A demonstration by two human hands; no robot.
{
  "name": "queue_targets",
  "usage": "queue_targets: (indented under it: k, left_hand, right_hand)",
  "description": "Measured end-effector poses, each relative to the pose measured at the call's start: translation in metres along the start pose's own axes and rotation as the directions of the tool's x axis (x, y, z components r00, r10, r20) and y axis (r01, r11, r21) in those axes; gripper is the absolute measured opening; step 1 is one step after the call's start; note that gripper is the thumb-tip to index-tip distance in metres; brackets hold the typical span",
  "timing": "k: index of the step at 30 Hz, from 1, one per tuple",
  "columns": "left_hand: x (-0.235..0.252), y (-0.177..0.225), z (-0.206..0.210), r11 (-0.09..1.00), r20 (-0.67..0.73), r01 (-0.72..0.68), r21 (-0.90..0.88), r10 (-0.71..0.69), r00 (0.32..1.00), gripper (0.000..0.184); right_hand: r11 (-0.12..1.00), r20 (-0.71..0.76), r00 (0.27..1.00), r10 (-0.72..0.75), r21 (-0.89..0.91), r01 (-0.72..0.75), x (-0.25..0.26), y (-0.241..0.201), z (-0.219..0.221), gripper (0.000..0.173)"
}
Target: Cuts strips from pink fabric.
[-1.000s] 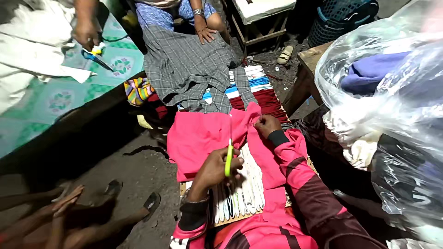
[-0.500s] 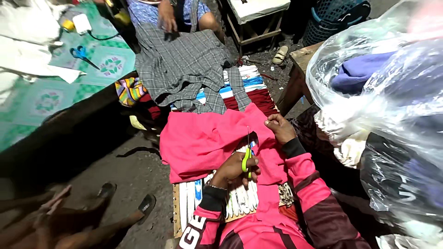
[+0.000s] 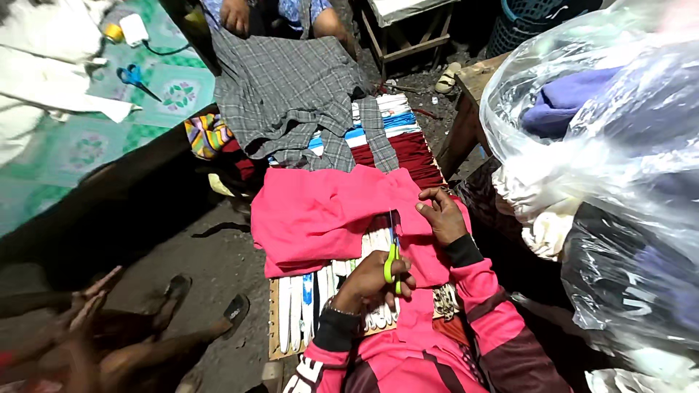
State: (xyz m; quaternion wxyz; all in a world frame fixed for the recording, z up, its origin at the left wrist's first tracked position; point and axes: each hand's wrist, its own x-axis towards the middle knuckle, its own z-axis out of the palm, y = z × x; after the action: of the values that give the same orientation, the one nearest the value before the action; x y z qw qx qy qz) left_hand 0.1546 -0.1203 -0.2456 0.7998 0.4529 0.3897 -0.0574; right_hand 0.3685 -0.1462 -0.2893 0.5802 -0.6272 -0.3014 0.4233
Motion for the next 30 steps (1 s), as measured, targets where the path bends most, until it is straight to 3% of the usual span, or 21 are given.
queue_targets:
  k: [7,13,17,22,30]
  left_hand:
    - [0.033,0.031,-0.006,0.999,-0.040,-0.040,0.033,0.041,0.998,0.023]
    - [0.030,0.025,-0.003,0.996,-0.074,-0.088,0.027,0.090,0.993,0.014]
    - [0.027,0.014,-0.002,0.995,-0.064,-0.101,-0.005,0.100,0.993,0.017]
    - [0.028,0.016,0.001,0.997,-0.039,-0.013,-0.072,0.011,0.999,0.022]
    - [0.043,0.035,-0.006,1.000,0.005,-0.007,-0.002,0.007,1.000,0.020]
  right_hand:
    - [0.999,0.010,0.999,-0.046,0.022,0.046,-0.008,0.001,-0.001,0.023]
    - [0.996,-0.006,0.997,-0.078,0.042,0.078,-0.010,0.005,-0.003,0.021]
    - [0.996,-0.010,0.996,-0.089,0.027,0.089,-0.013,0.007,-0.007,0.022]
    - [0.995,0.002,0.995,-0.097,-0.007,0.097,-0.016,0.009,-0.011,0.023]
    - [0.998,-0.005,0.998,-0.067,0.014,0.067,-0.023,0.011,-0.012,0.026]
